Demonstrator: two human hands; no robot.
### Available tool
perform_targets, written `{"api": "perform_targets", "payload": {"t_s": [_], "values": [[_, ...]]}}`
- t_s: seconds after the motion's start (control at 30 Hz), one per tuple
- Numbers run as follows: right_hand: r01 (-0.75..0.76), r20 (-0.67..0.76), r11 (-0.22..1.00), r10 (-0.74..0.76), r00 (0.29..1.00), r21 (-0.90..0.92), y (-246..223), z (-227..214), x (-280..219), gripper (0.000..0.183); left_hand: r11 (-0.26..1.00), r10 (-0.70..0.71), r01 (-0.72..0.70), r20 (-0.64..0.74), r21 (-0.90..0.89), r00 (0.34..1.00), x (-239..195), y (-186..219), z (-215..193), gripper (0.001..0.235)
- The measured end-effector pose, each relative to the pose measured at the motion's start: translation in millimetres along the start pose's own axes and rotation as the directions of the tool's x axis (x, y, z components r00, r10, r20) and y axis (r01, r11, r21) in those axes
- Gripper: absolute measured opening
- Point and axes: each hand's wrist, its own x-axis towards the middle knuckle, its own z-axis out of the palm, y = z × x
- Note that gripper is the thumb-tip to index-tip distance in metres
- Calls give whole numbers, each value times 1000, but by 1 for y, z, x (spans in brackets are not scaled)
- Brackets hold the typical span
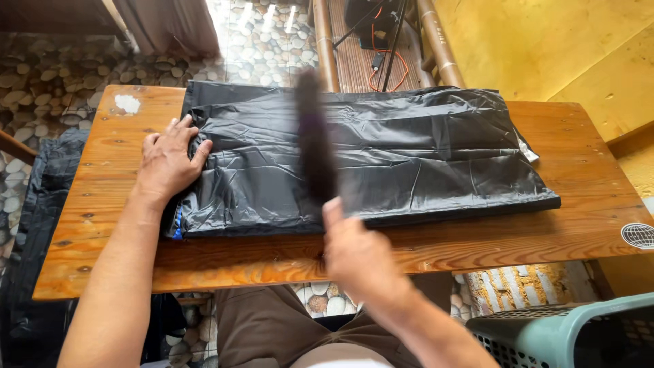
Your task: The person places a large black plastic sheet on a wooden table and uses a brush to smooth it out. They then fold the sheet multiple times, using the brush to press down on the folds and ensure it is compact.
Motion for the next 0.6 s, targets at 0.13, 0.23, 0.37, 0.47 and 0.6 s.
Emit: {"api": "perform_targets", "payload": {"t_s": [0.13, 0.23, 0.37, 0.47, 0.6], "values": [[-163, 467, 831, -127, 875, 532, -40, -27, 11, 76, 990, -55, 73, 151, -117, 987, -5, 20, -21, 66], [-318, 506, 849, 70, 860, 423, 9, 2, 5, 71, 983, -50, 71, 128, -170, 991, -7, 18, -22, 68], [-814, 651, 532, 537, 537, 232, 103, -20, -1, 62, 982, -55, 75, 118, -172, 991, -6, 12, -16, 65], [-749, 420, 643, 642, 641, 160, 139, 31, -28, 60, 980, -66, 91, 136, -180, 989, -4, 15, -19, 67], [-23, -225, 913, -76, 971, -408, 43, 26, -32, 45, 975, -71, 99, 144, -200, 987, -5, 19, -21, 66]]}}
